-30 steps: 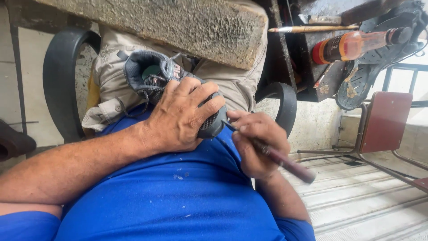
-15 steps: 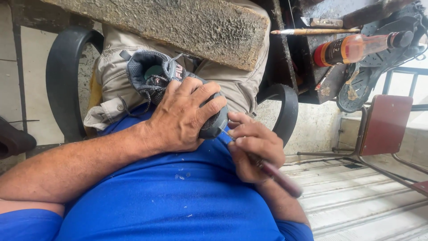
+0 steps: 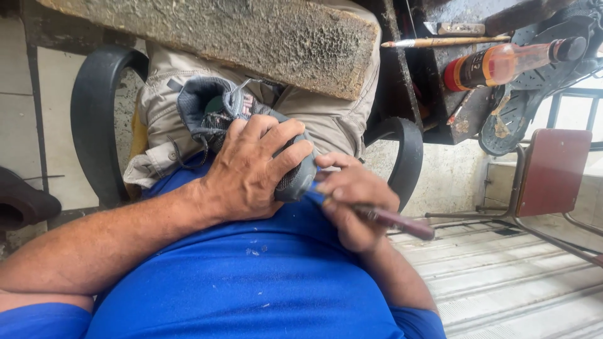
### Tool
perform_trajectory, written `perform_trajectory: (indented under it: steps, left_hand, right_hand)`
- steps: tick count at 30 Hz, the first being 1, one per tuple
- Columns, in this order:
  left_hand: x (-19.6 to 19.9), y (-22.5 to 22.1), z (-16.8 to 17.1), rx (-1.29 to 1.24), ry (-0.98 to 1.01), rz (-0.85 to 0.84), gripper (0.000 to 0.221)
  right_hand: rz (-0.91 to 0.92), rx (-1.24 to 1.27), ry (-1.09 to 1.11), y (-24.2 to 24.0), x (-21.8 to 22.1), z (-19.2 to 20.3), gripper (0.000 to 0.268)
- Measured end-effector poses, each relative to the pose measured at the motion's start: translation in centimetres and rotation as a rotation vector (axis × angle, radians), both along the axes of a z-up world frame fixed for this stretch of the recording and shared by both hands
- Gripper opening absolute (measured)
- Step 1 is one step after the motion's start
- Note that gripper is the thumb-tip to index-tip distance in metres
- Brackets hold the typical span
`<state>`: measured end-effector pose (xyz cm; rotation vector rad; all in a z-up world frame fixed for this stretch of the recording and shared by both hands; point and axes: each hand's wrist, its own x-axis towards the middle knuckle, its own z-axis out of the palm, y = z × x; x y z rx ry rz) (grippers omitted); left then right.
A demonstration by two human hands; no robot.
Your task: Scraping the sole of a shoe with a hand tool at a repair bench
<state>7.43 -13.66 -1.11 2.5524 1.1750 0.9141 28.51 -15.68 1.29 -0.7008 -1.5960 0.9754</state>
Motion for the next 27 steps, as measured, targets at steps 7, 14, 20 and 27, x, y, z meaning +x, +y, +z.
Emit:
perform_trajectory:
  steps: [7, 14, 20, 27]
  left_hand:
    - [-0.1, 0.0, -0.1, -0.017, -0.009, -0.008, 0.083]
    - [0.0, 0.0, -0.1, 0.016, -0.004, 0.019, 0.072]
    - [0.1, -0.2, -0.1, 0.000, 0.007, 0.007, 0.073]
    - [0.0, -0.8, -0.1, 0.001, -0.087, 0.046, 0.057]
  right_hand:
    - [-0.022, -0.036, 0.033, 0.2, -0.1, 0.3, 0.008]
    - [0.017, -0.037, -0.072, 0.4, 0.0, 1.5, 0.006]
    - [0.023, -0.056, -0.074, 0.5, 0.3, 2.1, 0.008]
    - [0.047, -0.014, -0.022, 0.3, 0.6, 0.3, 0.009]
